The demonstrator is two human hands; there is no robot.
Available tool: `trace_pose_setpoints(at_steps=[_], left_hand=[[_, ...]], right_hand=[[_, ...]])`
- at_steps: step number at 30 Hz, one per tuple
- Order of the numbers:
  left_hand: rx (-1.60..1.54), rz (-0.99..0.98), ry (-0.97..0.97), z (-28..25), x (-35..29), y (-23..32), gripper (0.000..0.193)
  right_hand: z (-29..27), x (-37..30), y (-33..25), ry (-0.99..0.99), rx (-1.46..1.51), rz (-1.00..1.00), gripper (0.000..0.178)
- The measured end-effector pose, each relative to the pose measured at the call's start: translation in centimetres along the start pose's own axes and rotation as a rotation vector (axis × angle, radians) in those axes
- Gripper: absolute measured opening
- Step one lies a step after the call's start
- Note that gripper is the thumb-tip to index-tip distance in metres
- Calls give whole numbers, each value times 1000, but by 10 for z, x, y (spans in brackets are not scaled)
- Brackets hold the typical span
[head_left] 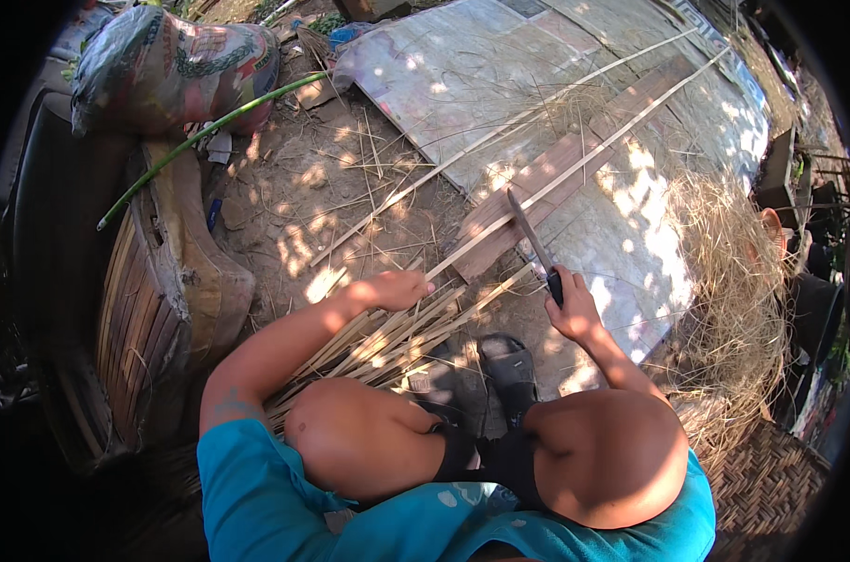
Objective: The person sits on the ground and uses a knife to split long bamboo strips into thinner pieces. They repeatedly scrape the strips against a wooden board, gather the processed pieces, and bundle them together.
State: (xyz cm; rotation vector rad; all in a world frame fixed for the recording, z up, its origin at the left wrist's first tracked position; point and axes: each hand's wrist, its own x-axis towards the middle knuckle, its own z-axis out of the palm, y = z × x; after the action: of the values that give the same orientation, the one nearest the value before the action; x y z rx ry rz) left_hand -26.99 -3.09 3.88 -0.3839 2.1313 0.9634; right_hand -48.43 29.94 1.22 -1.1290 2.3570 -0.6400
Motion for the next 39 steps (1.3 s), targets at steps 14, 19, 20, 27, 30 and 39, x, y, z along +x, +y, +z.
trace_pose_setpoints(at_steps=[14, 19, 20, 27, 30, 39], left_hand=[[-1362, -1, 104, 66, -1, -25, 29], [-865, 202, 608, 112, 19, -47, 35], [-509, 258, 861, 111, 16, -36, 33], [-302, -128, 654, 114, -25, -42, 26], [-215, -30, 828, 108, -16, -25, 30], [125, -148, 790, 132, -41, -11, 34]], right_hand=[[-41, 82, 51, 245, -258, 130, 37], [-7, 58, -17, 104, -99, 2, 37], [8, 51, -25, 82, -116, -78, 37], [-79, 78, 122, 413, -252, 417, 35], [-83, 74, 99, 400, -200, 279, 34], [-83, 87, 118, 389, -284, 267, 36]])
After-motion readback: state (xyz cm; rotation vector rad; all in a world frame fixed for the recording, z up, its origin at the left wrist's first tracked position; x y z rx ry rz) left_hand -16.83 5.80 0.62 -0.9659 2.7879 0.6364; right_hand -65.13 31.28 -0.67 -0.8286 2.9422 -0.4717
